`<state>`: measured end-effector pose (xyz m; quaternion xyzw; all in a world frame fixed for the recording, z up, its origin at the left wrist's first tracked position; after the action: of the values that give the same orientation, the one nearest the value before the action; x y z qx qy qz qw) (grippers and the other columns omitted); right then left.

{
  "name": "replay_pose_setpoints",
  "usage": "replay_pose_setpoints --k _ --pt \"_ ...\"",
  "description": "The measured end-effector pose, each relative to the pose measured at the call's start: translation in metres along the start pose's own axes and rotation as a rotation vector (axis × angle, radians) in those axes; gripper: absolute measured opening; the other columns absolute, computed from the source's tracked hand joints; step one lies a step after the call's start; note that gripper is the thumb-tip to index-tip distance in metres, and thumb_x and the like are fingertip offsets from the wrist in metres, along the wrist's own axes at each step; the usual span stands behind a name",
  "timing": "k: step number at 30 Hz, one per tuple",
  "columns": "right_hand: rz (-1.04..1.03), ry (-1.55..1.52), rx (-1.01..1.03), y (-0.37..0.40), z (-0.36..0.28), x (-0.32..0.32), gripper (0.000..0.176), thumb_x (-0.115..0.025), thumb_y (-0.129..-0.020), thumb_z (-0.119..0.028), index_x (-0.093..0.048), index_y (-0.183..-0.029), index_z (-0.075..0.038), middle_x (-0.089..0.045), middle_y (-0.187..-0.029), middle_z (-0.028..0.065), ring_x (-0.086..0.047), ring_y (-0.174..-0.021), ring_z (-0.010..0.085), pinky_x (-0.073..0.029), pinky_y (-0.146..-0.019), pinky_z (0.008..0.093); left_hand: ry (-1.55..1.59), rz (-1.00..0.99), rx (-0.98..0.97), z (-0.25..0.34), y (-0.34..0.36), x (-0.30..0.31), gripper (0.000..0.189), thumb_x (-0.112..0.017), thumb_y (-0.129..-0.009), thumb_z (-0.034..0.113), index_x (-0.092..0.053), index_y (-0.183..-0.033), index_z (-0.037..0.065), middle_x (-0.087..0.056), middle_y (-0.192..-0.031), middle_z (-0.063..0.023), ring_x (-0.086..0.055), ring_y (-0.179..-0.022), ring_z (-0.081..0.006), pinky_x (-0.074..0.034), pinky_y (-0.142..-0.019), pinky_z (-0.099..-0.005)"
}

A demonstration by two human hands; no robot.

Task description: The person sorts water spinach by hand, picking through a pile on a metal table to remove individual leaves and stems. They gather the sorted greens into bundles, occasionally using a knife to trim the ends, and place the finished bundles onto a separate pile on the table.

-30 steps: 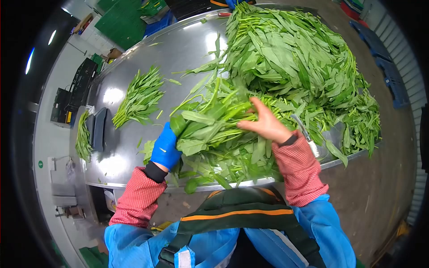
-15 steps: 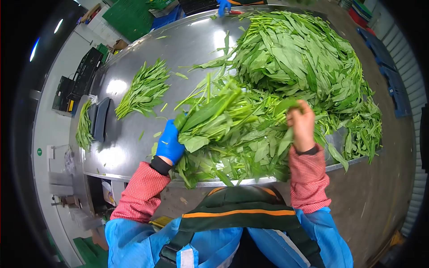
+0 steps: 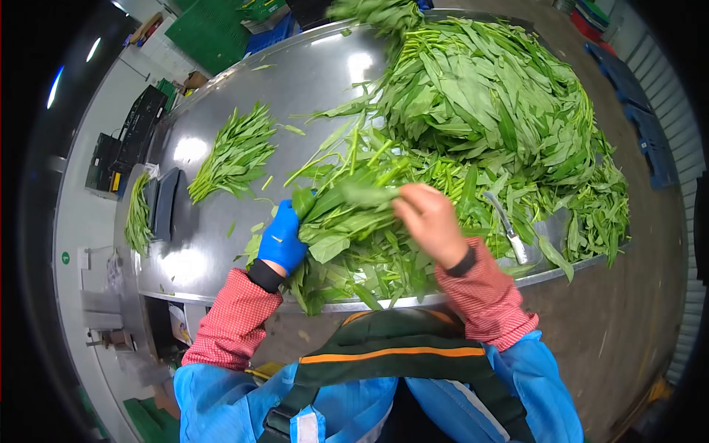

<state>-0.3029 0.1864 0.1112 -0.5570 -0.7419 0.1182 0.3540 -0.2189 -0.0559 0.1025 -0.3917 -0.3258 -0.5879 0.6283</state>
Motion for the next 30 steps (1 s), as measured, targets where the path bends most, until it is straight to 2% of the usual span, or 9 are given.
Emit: replay_pose_setpoints --k 1,3,5,7,9,15,23,26,30 --pt "-0.133 -0.6 -0.531 0.011 0.024 -0.007 0.011 -0.057 -0.091 -0.016 -0.059 -0.096 -0.006 -0.051 -0.059 -0.0012 -0.048 -0.048 0.0102 -0.04 -0.045 0.0232 0.008 0.004 -0.007 -0.007 0.004 -0.001 0.057 -0.066 -0.07 0.001 -0.05 -0.124 0.008 -0.049 -0.113 -0.019 -0.053 -0.103 -0.0395 -0.045 -0.086 -0.0403" --pt "-0.177 -1.182 -0.813 0.017 0.036 0.019 0.014 -0.054 -0.094 -0.019 -0.054 -0.102 -0.007 -0.038 -0.055 -0.0075 -0.034 -0.042 0.0027 -0.029 -0.037 0.0193 -0.025 0.001 -0.007 -0.017 0.007 0.001 0.057 -0.066 -0.071 0.002 -0.05 -0.125 0.009 -0.049 -0.115 -0.0191 -0.053 -0.103 -0.0394 -0.045 -0.087 -0.0401" --pt "-0.033 -1.046 -0.755 0.011 0.053 0.06 0.013 -0.051 -0.095 -0.019 -0.052 -0.1 -0.008 -0.028 -0.053 -0.01 -0.024 -0.04 0.0006 -0.018 -0.034 0.0201 -0.054 0.011 -0.017 -0.015 0.008 0.007 0.058 -0.066 -0.071 0.003 -0.049 -0.127 0.01 -0.05 -0.115 -0.0192 -0.053 -0.103 -0.0389 -0.045 -0.086 -0.0403" --pt "-0.063 -0.822 -0.808 0.011 0.091 0.082 0.02 -0.053 -0.094 -0.021 -0.053 -0.103 -0.004 -0.045 -0.061 -0.0038 -0.042 -0.049 0.0048 -0.035 -0.043 0.0202 -0.046 0.009 -0.031 -0.009 0.009 0.011 0.058 -0.067 -0.071 0.004 -0.05 -0.126 0.011 -0.05 -0.115 -0.019 -0.053 -0.102 -0.0384 -0.046 -0.085 -0.0405" --pt "-0.153 -0.088 -0.59 0.0 0.098 0.077 0.049 -0.062 -0.087 -0.028 -0.046 -0.124 0.001 -0.059 -0.107 0.0164 -0.057 -0.099 0.021 -0.044 -0.09 0.0352 -0.042 -0.013 -0.061 0.002 0.008 0.011 0.058 -0.068 -0.071 0.006 -0.051 -0.126 0.012 -0.051 -0.115 -0.0186 -0.054 -0.102 -0.0379 -0.046 -0.084 -0.0406" --pt "-0.48 -0.618 -0.465 -0.001 0.061 -0.014 0.031 -0.069 -0.081 -0.019 -0.059 -0.104 0.0 -0.064 -0.089 0.0049 -0.059 -0.083 0.0139 -0.048 -0.077 0.0299 -0.06 -0.101 -0.143 0.034 -0.004 0.003 0.056 -0.07 -0.072 0.011 -0.053 -0.126 0.014 -0.053 -0.114 -0.0171 -0.054 -0.102 -0.0373 -0.047 -0.083 -0.0404" --pt "0.284 -0.539 -0.767 -0.001 0.081 0.061 0.015 -0.06 -0.089 -0.014 -0.064 -0.096 0.0 -0.063 -0.083 0.0033 -0.046 -0.055 0.0022 -0.04 -0.047 0.0174 0.066 -0.134 -0.186 0.043 0.002 -0.002 0.061 -0.071 -0.072 0.009 -0.05 -0.129 0.014 -0.052 -0.114 -0.0163 -0.054 -0.105 -0.0354 -0.046 -0.087 -0.0384" --pt "0.307 -1.092 -0.689 0.015 0.14 0.098 0.018 -0.057 -0.091 -0.016 -0.064 -0.102 -0.004 -0.063 -0.084 0.0048 -0.045 -0.054 0.0025 -0.037 -0.043 0.0167 0.116 -0.131 -0.101 0.019 0.009 0.004 0.06 -0.073 -0.075 0.012 -0.05 -0.13 0.011 -0.053 -0.117 -0.0146 -0.054 -0.108 -0.0322 -0.044 -0.092 -0.0355" --pt "-0.335 0.003 -0.69 0.028 0.131 0.077 0.047 -0.066 -0.083 -0.03 -0.055 -0.12 -0.002 -0.061 -0.091 0.0098 -0.055 -0.076 0.0181 -0.047 -0.067 0.0321 0.212 -0.091 -0.128 0.012 0.009 0.006 0.065 -0.076 -0.073 0.014 -0.048 -0.131 0.009 -0.053 -0.121 -0.0143 -0.053 -0.111 -0.0304 -0.042 -0.095 -0.0359"
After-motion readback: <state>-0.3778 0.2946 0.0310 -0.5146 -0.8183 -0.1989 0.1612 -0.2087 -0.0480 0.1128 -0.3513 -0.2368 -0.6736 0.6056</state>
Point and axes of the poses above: each hand's wrist, its own y-axis away from the middle knuckle, its own x-axis out of the back of the hand, z = x × y, the point moved 6 cm from there along -y, towards the middle knuckle
